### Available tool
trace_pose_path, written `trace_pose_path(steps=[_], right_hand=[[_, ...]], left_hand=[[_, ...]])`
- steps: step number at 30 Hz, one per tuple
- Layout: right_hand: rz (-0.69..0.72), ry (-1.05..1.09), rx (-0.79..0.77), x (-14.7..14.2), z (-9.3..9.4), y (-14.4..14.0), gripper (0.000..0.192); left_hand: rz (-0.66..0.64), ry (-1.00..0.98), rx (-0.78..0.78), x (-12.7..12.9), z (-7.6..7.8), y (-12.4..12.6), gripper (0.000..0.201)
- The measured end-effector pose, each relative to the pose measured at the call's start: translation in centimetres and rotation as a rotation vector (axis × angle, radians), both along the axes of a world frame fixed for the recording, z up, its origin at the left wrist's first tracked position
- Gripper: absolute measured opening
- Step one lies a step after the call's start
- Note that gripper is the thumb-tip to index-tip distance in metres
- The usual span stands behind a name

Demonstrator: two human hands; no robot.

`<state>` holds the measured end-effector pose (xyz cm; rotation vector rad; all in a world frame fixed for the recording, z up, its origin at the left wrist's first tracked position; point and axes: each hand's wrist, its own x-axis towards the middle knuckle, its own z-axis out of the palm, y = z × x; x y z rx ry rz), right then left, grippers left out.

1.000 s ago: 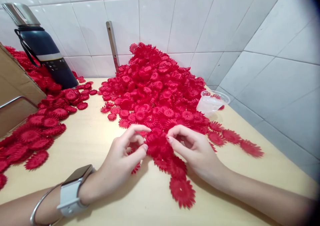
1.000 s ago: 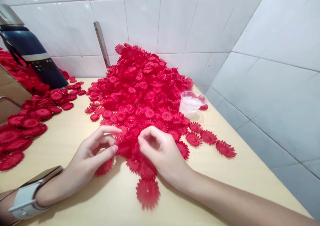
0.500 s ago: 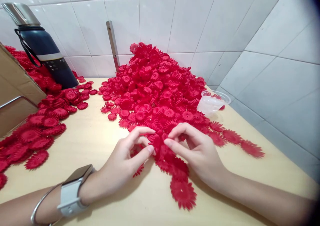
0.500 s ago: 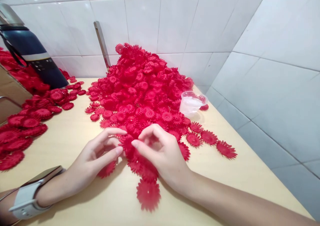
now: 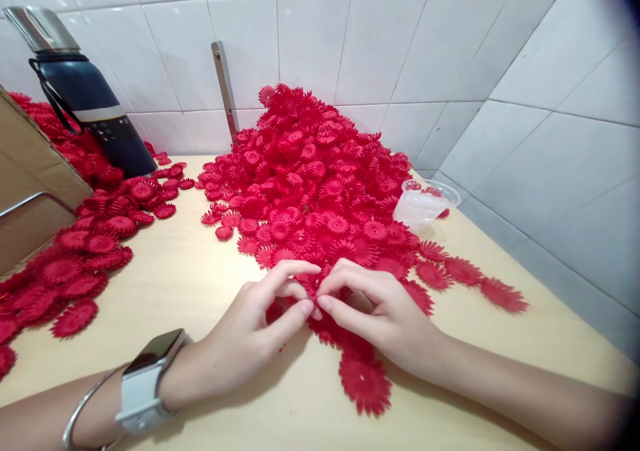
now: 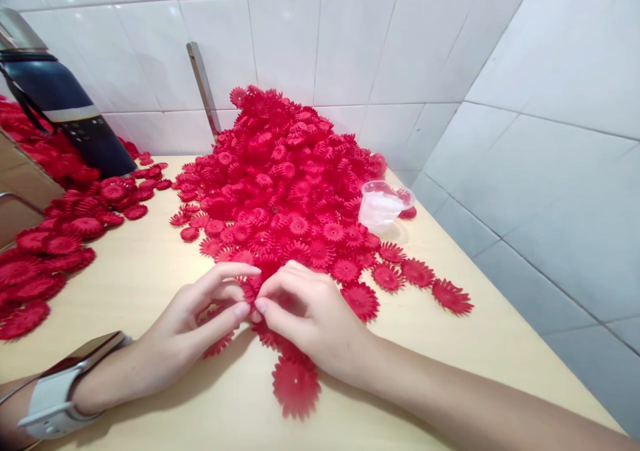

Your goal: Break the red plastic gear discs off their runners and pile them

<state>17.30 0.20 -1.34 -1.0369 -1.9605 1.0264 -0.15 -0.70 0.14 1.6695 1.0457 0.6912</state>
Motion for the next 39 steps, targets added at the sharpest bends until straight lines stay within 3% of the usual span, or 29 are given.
trace_pose_path(steps=[8,17,26,34,39], right_hand=[[-0.005,0.213,-0.292,0.06,-0.08,0.29,0.013],[0.040,0.131,-0.217,0.04,-0.08,0.27,0.007],[0.059,0.190,-0.328,0.01,-0.07,0.26,0.012],[-0.095,0.252,-0.336,0.03,-0.03,0.45,0.014],[-0.207,0.278,-0.265,0.04,-0.02,0.27,0.015]], left_hand=[[0.014,-0.040,-0.075,0.03,-0.29,0.11,0.026],[-0.017,-0.009,-0.049,-0.06,-0.13,0.16,0.024],[-0.042,-0.010,-0.049,0.08,-0.23,0.06,0.023],[0.011,-0.098,-0.082,-0.01,-0.40,0.17,0.019],[0.057,-0.147,-0.091,-0.18,-0.76,0.24,0.018]])
